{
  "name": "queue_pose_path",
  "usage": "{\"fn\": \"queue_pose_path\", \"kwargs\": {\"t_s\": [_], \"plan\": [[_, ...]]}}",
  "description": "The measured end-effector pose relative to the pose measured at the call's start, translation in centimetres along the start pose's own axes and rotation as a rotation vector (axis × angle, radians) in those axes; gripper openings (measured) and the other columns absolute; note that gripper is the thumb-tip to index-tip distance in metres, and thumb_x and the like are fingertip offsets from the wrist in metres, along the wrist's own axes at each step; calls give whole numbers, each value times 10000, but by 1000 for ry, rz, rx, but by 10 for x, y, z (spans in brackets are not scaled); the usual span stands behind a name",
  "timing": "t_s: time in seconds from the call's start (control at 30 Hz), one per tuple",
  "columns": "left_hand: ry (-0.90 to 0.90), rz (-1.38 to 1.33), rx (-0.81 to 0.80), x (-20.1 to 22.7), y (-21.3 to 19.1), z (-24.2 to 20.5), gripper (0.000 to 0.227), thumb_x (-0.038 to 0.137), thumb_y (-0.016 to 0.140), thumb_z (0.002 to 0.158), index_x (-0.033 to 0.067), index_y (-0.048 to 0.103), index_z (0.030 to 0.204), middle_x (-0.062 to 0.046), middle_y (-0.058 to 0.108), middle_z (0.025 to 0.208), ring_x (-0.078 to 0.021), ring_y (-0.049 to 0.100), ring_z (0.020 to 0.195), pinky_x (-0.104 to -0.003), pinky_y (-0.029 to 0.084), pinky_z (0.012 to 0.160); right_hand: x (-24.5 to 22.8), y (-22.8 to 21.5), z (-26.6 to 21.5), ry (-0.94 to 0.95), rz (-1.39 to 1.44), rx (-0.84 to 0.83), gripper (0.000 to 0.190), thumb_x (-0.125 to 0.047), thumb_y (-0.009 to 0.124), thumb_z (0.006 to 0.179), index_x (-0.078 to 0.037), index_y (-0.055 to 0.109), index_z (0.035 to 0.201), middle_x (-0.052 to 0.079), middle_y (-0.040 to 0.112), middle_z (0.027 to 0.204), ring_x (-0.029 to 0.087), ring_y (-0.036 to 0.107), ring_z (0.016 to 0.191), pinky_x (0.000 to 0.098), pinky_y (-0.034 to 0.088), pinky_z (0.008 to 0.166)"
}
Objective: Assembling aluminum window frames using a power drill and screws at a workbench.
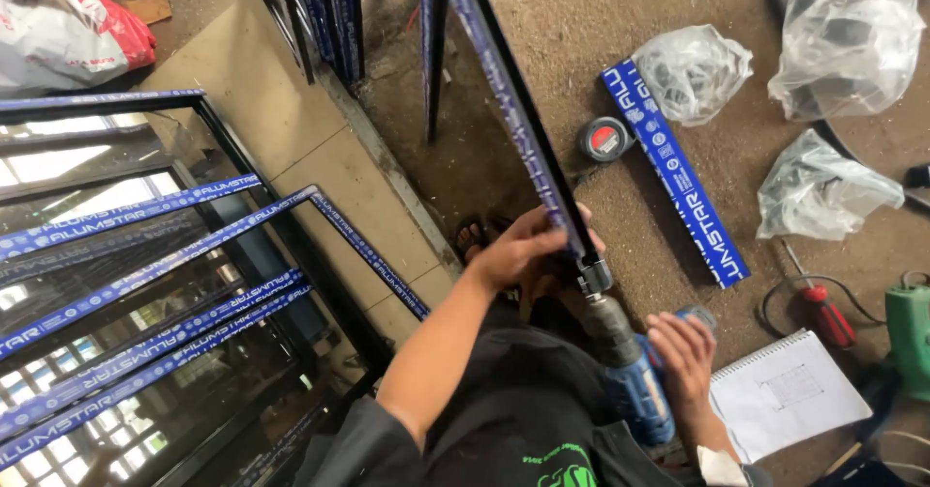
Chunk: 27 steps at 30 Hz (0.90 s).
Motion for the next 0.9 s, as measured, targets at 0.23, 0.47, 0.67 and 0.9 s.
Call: {"fn": "queue_pose_path", "kwargs": {"t_s": [0.23,0.47,0.67,0.9], "plan": [[-88,163,-248,-36,-28,48,256,58,794,899,27,715,1141,-63,765,1078,-169,737,1004,-316,608,887,48,9,-45,218,-53,8,410,-144,528,1085,-47,499,1482,216,505,1510,427,439,1458,619,259,1304],[-25,103,-287,-56,-23,64,221,79,799,908,40,732,1115,-81,769,1102,-204,745,1041,-345,611,947,51,0,-51,148,-66,34,452,-145,578,1047,-37,503,1480,223,522,1494,435,450,1468,682,216,1317],[22,-57,-218,-62,-23,69,423,20,825,879,46,642,1260,-118,743,1188,-252,722,1115,-403,588,1013,56,22,-55,286,92,85,705,-186,765,859,-91,491,1501,116,559,1490,363,468,1478,659,220,1333],[109,-73,-213,-45,-13,58,419,-116,797,822,58,706,1192,-106,771,1039,-200,748,1000,-402,599,923,56,35,-44,813,181,293,855,-162,969,596,-115,663,1393,151,671,1331,348,535,1360,529,360,1182]]}}
Point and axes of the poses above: each hand's wrist, its own z-axis towards the middle knuckle, its own y-axis out of the palm, x = y × z, the point moved 8 cm from there along z, towards the middle knuckle
